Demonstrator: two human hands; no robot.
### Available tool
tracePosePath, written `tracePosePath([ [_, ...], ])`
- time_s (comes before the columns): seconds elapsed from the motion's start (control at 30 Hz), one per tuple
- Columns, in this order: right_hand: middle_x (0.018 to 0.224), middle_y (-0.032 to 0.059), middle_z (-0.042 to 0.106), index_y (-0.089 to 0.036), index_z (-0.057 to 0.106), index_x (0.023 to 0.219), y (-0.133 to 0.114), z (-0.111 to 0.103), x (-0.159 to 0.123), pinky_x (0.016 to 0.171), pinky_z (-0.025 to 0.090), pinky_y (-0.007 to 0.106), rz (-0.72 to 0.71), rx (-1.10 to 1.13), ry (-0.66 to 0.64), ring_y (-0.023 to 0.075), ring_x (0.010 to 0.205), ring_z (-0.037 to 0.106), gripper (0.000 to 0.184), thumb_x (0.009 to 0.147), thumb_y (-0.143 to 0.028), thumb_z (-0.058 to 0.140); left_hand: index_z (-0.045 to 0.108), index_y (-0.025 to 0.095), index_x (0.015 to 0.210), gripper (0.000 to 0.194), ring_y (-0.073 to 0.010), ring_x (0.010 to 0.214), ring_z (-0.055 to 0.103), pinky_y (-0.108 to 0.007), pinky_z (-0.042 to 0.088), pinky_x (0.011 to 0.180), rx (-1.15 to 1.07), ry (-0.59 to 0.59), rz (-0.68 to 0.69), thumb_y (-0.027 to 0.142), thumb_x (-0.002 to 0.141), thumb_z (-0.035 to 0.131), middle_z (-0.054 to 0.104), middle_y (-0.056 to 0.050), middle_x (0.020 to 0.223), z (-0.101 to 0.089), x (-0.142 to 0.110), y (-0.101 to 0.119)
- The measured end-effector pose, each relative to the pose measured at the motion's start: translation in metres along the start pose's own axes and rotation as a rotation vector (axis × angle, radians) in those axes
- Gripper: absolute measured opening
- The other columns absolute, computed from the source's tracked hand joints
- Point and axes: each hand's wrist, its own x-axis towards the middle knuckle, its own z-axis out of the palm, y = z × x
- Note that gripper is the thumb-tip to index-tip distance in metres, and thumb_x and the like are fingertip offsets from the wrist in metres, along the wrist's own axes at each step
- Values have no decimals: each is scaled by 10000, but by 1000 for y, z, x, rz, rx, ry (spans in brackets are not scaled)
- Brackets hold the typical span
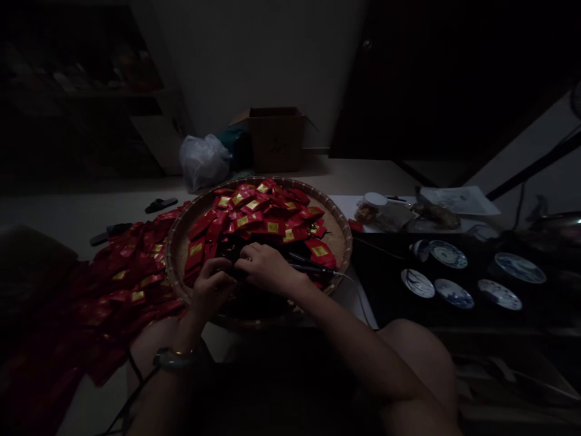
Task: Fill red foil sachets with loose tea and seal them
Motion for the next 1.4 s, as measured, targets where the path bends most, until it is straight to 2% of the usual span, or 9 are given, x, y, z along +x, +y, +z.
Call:
tracePosePath([
  [0.2,1167,132,553,-174,653,1051,4,12,-8,945,408,395,-60,27,56,263,1144,459,259,793,-196,647,603,204,656,136,-181,923,566,-304,503,784,21,-25,104,161,785,610,608,-47,941,-1,1,3],
  [0.43,1084,155,587,-180,721,921,-3,6,-14,891,430,452,117,-5,-269,341,1181,440,211,773,-326,685,637,193,730,72,-171,883,613,-273,516,727,-14,-246,117,214,799,631,628,-72,994,2,0,4],
  [0.6,1135,126,562,-214,696,1018,-2,6,-16,894,429,413,67,37,-148,301,1178,427,229,805,-283,652,642,191,720,119,-151,810,644,-254,526,698,-113,-159,121,252,821,625,670,-61,937,5,0,-2],
  [0.73,1060,121,576,-239,717,971,-4,9,-11,876,436,437,72,109,-231,324,1162,434,205,800,-333,654,646,192,694,157,-144,776,654,-242,527,676,-189,-122,91,267,828,617,690,-61,923,6,1,-2],
  [0.87,985,118,589,-188,725,881,-3,10,-6,846,451,404,74,233,-189,289,1070,493,150,803,-295,654,645,193,663,164,-141,732,658,-235,523,650,-266,-85,-35,272,806,636,704,-51,869,5,4,-1],
  [1.07,973,41,646,-182,639,1050,8,22,-8,768,480,285,299,823,168,157,851,605,317,737,-163,684,662,188,664,137,-165,731,653,-256,516,668,-432,36,-294,306,716,706,701,-37,766,1,5,-1],
  [1.2,785,24,689,-154,708,810,7,36,-3,720,466,275,444,1034,168,172,777,627,117,726,-228,675,680,184,765,178,-151,678,644,-257,513,673,-562,123,-514,308,653,739,690,-9,704,2,7,6],
  [1.27,719,17,683,-147,711,719,4,42,1,693,455,266,522,1106,215,171,742,621,120,700,-264,690,680,187,912,340,-155,697,651,-262,512,686,-614,166,-627,308,606,765,698,-3,720,1,10,8],
  [1.4,647,1,647,-129,708,715,2,50,8,583,425,235,633,1243,262,135,628,574,221,681,-347,693,717,139,843,368,-172,679,647,-258,491,637,-705,41,-828,384,574,772,715,-39,721,0,14,10],
])
